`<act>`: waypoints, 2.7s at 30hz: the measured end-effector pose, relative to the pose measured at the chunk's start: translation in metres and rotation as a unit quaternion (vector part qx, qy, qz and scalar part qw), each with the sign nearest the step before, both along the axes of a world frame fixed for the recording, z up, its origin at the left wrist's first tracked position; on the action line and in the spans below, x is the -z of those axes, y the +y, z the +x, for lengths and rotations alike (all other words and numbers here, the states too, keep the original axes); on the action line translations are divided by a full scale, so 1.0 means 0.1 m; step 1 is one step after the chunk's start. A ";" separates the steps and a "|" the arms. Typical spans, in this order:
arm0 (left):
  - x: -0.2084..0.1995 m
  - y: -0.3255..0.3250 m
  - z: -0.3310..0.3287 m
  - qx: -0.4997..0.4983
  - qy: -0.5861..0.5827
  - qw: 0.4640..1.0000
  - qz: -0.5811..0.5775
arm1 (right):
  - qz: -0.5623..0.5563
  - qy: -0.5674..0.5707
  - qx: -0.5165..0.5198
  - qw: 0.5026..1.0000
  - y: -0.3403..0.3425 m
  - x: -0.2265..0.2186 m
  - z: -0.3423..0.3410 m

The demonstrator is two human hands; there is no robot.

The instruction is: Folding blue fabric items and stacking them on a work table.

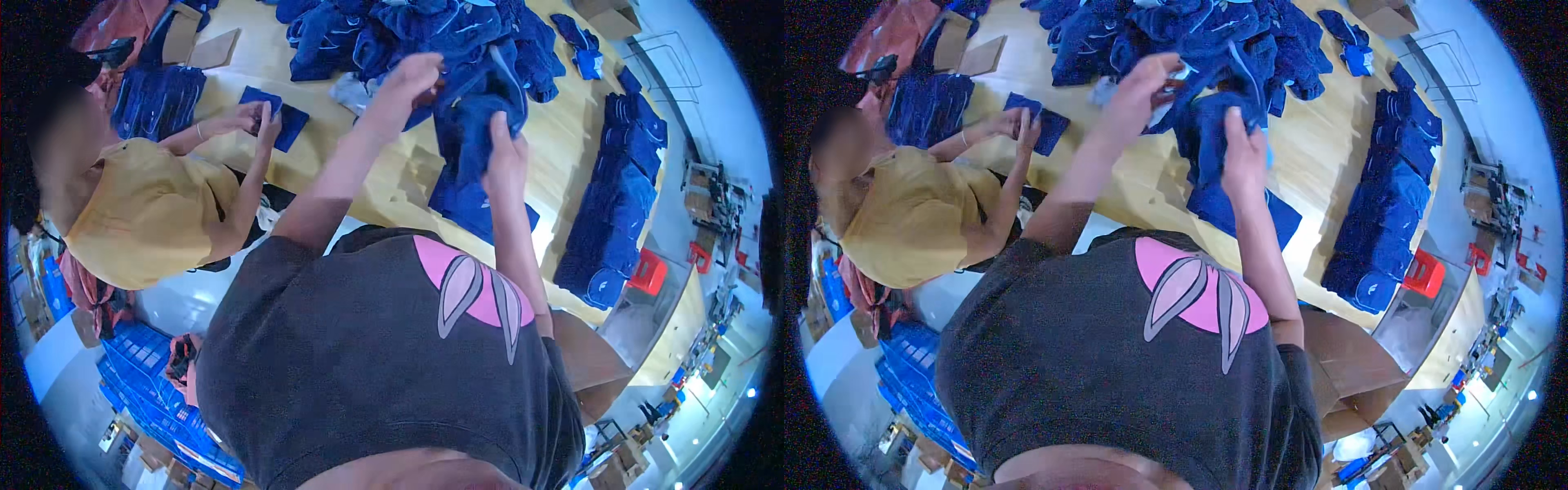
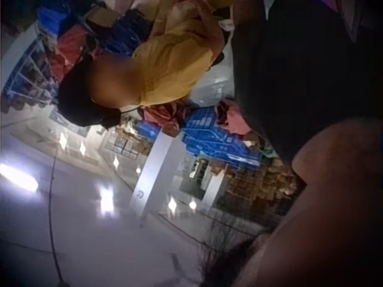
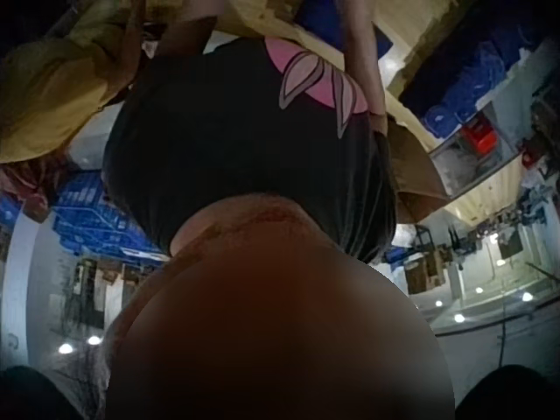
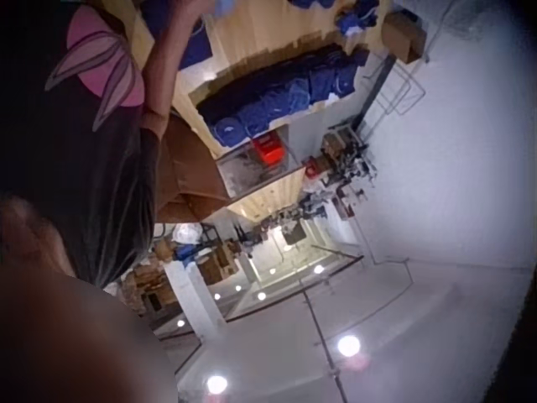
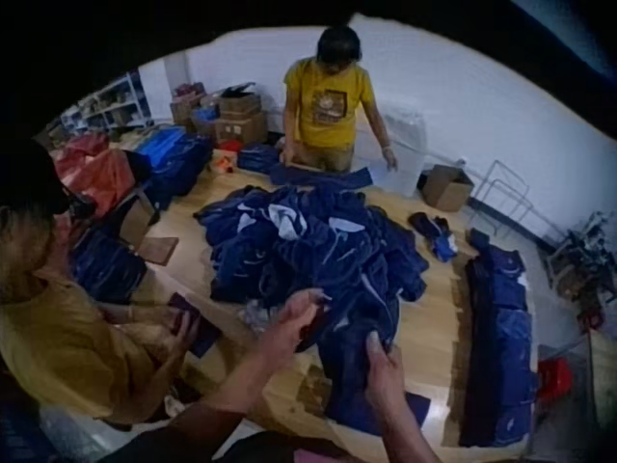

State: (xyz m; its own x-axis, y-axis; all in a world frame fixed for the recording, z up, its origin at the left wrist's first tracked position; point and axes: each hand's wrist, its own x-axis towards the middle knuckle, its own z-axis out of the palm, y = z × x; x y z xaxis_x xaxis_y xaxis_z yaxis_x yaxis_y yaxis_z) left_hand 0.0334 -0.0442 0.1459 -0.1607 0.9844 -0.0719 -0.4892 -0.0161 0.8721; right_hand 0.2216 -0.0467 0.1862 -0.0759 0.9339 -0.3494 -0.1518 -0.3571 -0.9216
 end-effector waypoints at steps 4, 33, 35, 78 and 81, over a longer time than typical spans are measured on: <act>0.07 -0.34 0.45 0.160 -0.006 0.987 -0.001 | 0.020 -0.056 -0.082 0.995 -0.05 -0.10 0.27; 0.24 -0.10 1.25 0.038 0.365 0.930 0.016 | 0.102 -0.456 0.045 0.883 -0.60 -0.04 2.21; 0.17 -0.17 1.33 0.095 0.417 0.904 0.010 | 0.145 -0.525 0.071 0.836 -0.56 0.31 2.40; 2.00 -0.08 0.13 -0.179 0.790 0.583 -0.061 | 0.339 -0.524 -0.120 0.772 -0.86 1.80 2.09; 2.60 -0.05 -0.71 -0.060 0.770 0.614 -0.161 | 0.349 -0.498 -0.111 0.786 -0.82 1.69 1.99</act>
State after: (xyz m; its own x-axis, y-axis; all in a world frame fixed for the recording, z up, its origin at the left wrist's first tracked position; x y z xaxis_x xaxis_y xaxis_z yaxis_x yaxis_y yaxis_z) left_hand -0.0380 -0.0494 -0.1143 -0.3529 0.9332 0.0679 0.9078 0.3239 0.2662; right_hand 0.4211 -0.1285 0.0169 -0.2773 0.9270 0.2526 0.7636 0.3722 -0.5276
